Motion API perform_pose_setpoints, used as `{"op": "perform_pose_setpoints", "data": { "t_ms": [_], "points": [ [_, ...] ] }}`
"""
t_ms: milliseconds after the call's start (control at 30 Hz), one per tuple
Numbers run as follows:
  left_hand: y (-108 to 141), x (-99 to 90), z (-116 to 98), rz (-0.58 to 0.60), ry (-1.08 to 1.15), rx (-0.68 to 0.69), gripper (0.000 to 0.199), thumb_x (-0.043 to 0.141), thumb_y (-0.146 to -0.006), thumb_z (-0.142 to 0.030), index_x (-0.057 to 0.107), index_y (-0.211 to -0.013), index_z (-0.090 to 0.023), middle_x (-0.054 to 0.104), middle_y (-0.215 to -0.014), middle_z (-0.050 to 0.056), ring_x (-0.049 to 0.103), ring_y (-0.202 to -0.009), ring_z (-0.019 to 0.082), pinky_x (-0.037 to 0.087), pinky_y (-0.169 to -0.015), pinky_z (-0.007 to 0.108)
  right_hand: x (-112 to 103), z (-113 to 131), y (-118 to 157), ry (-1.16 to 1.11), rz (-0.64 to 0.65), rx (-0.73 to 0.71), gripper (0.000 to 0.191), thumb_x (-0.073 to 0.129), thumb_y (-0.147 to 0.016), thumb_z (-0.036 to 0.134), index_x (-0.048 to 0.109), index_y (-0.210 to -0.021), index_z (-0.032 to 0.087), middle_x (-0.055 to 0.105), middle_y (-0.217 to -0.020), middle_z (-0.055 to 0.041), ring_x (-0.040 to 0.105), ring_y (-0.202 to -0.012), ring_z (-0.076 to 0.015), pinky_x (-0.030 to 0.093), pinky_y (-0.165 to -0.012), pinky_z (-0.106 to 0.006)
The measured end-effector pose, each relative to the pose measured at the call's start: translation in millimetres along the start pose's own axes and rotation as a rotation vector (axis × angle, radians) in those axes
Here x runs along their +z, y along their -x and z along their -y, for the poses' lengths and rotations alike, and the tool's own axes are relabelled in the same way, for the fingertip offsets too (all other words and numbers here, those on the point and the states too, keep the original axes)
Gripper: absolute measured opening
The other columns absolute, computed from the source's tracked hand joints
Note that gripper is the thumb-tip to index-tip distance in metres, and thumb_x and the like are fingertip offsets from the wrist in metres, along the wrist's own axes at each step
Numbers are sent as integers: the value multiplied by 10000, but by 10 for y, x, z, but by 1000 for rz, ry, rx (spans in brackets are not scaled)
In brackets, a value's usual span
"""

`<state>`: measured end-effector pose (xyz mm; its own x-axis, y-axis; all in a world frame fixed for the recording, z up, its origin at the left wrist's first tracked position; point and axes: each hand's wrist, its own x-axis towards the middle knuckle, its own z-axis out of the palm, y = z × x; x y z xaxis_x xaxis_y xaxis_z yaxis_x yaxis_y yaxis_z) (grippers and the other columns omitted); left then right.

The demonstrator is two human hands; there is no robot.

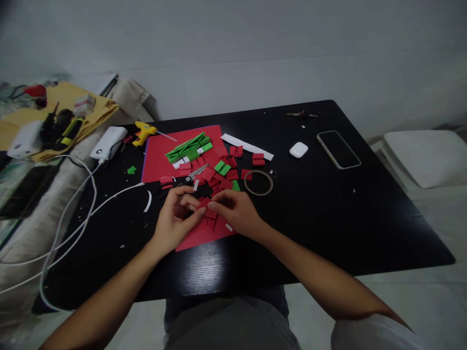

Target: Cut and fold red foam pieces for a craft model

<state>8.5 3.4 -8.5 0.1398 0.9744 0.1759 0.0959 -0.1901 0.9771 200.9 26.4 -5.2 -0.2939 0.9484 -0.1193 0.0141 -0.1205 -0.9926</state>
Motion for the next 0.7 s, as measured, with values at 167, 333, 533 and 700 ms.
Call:
{"op": "perform_pose_setpoints", "data": {
  "t_ms": [167, 333, 533, 700],
  "points": [
    [31, -66, 18, -20, -161, 138, 465, 717, -908, -174, 479, -1301, -248, 678, -882, -9, 626, -725, 122, 533, -724, 269, -6, 47, -21, -209, 61, 79, 313, 844, -756, 459, 703, -825, 189, 677, -722, 18, 630, -653, -132, 523, -660, -254],
    [39, -129, 24, 19, -484, 399, 538, 672, -921, -101, 458, -1390, -256, 741, -979, 28, 723, -835, 160, 580, -809, 313, -57, 42, -56, -544, 245, 537, 388, 734, -865, 539, 696, -884, 154, 736, -707, -46, 669, -559, -143, 525, -514, -227],
    [14, -128, -26, 148, -545, 450, 547, 575, -952, -65, 424, -1443, -250, 754, -1058, 64, 737, -960, 192, 595, -871, 360, -112, 34, -75, -623, 268, 599, 267, 859, -740, 160, 759, -985, 123, 763, -797, -27, 693, -602, -91, 564, -602, -175],
    [19, -139, -59, 53, -478, 405, 559, 664, -887, -81, 474, -1384, -253, 710, -1111, 67, 685, -902, 188, 576, -841, 358, -82, -9, -62, -498, 184, 447, 369, 911, -682, 239, 761, -1009, 158, 756, -785, -10, 698, -638, -120, 587, -675, -248]
  ]
}}
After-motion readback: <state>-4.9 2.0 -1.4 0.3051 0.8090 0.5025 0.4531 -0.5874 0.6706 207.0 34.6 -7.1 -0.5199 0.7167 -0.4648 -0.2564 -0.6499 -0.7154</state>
